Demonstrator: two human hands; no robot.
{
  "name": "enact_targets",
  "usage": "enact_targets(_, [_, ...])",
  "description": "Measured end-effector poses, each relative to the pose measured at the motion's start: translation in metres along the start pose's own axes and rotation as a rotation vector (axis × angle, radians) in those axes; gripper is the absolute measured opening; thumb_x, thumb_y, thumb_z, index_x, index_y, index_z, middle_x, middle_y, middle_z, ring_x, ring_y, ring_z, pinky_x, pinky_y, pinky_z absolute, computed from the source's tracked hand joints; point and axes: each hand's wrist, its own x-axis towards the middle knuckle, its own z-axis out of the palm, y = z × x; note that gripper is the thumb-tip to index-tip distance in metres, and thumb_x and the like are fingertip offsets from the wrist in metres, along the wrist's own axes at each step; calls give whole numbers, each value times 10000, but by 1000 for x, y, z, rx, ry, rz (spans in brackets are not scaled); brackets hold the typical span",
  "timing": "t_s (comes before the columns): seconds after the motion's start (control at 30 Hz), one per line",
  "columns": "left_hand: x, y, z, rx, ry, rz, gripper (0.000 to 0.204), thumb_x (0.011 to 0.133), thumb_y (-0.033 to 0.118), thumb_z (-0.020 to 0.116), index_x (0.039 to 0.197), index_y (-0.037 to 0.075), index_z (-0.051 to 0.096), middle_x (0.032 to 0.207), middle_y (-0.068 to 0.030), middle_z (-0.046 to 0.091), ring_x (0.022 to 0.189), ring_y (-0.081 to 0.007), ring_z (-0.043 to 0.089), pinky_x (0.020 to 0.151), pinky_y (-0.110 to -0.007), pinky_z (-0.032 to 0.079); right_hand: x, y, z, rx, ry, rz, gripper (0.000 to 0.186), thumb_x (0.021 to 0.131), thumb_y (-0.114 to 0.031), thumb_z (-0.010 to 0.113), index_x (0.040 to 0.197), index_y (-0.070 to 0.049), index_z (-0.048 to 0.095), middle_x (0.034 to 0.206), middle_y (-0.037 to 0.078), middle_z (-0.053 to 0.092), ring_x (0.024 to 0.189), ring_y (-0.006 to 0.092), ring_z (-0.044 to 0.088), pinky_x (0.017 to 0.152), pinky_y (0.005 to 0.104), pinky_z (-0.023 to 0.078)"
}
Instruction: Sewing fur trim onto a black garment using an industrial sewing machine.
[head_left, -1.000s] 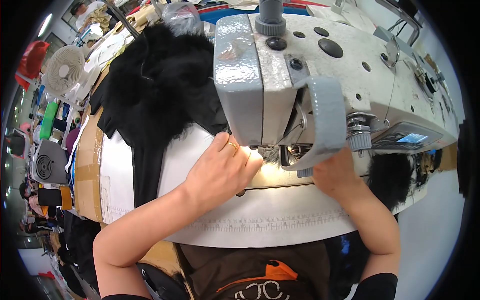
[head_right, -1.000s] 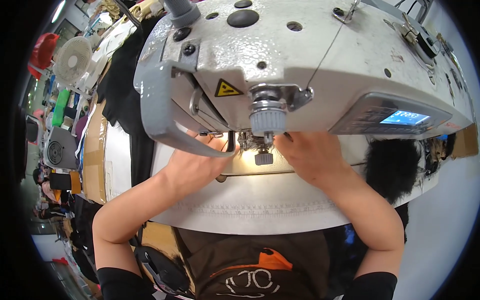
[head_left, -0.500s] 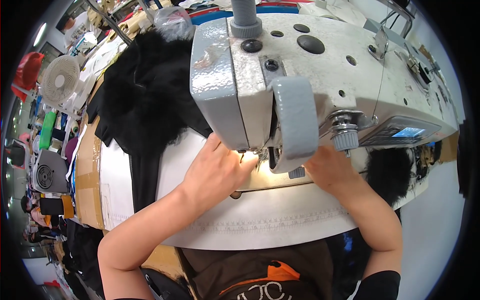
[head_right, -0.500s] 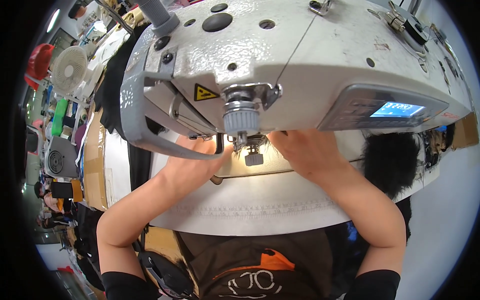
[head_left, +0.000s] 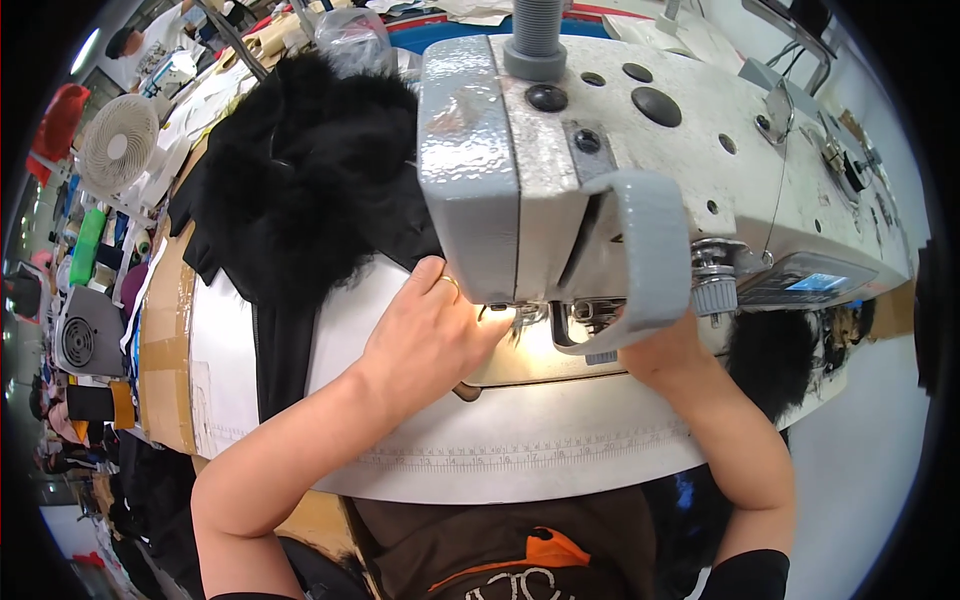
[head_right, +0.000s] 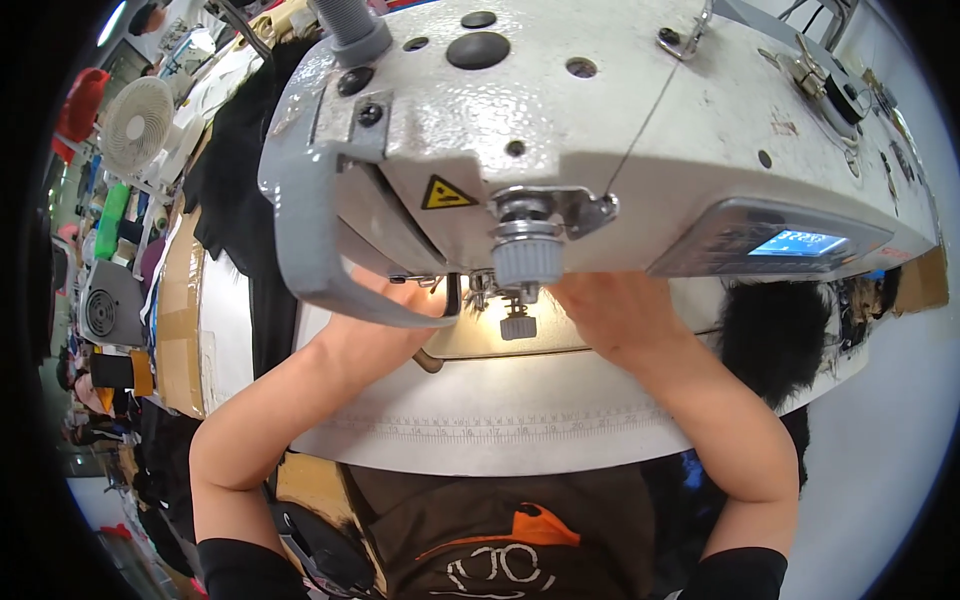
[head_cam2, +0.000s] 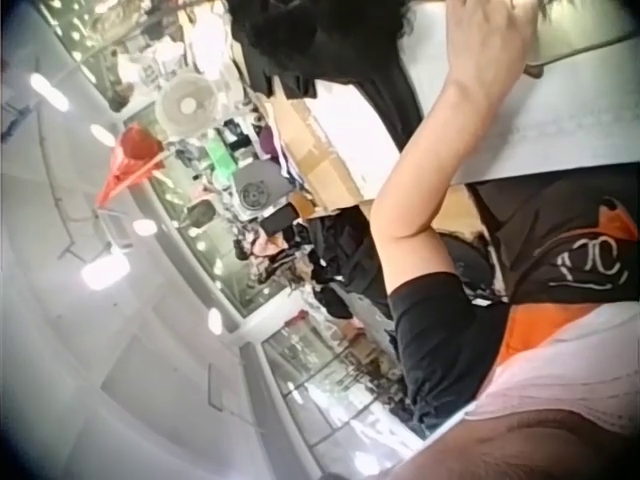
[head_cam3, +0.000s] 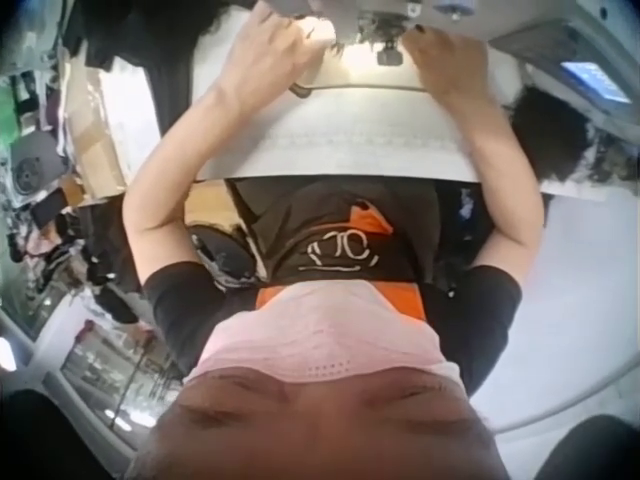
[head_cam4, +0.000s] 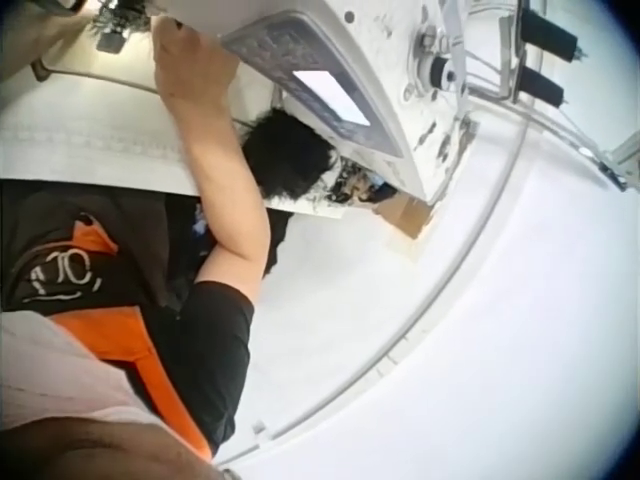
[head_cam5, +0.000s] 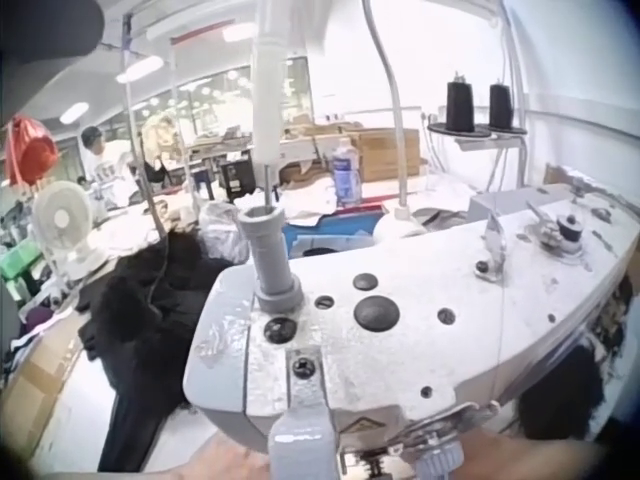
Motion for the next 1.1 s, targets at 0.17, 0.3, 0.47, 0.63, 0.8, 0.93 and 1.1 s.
enact_targets(0.17, [6,-4,-2,16,3,-3,89,809,160,672,728,180,644,685,-3,565,817,-188,567,777,-340,366,-10,-4,4,-4,-146,183,49,711,-61,674,755,-45,686,839,139,667,830,385,638,768,530,505])
enact_targets(0.3, [6,-4,-8,68,-60,3,96,811,155,674,724,184,646,696,0,560,826,-190,562,770,-336,361,-5,-1,3,73,-151,193,84,709,-97,689,648,-56,647,769,127,637,777,374,620,720,534,492])
enact_targets(0.47, [7,-3,-14,70,-35,-9,93,810,148,669,732,178,629,697,-7,556,801,-195,558,772,-336,365,-16,3,14,-27,-310,224,173,814,-121,663,969,-69,720,831,103,687,783,329,703,662,448,588])
enact_targets(0.63, [5,-2,-10,51,24,-7,59,812,153,665,769,169,628,687,-15,551,769,-199,559,783,-335,373,-2,6,13,-162,-183,-88,147,832,-119,655,963,-85,713,823,86,684,774,299,702,636,427,576])
enact_targets(0.8, [-1,2,1,-56,-67,-14,55,804,149,658,836,131,618,737,-29,565,777,-205,563,764,-336,390,-1,2,1,-249,-57,-173,155,824,-144,669,971,-106,701,828,66,675,773,286,693,636,424,555])
enact_targets(0.93, [-14,28,-17,-213,164,102,236,804,157,637,1002,29,651,885,-50,563,844,-203,562,727,-341,432,2,-10,-20,242,-307,-182,302,785,-194,746,1078,-130,707,972,41,696,863,265,692,722,405,547])
enact_targets(1.1, [-14,23,-23,-383,167,98,213,812,146,625,998,43,648,879,-42,563,864,-201,574,761,-344,443,-5,-20,-10,439,-338,-181,327,819,-193,774,1140,-179,713,972,-30,731,802,253,702,680,394,544])
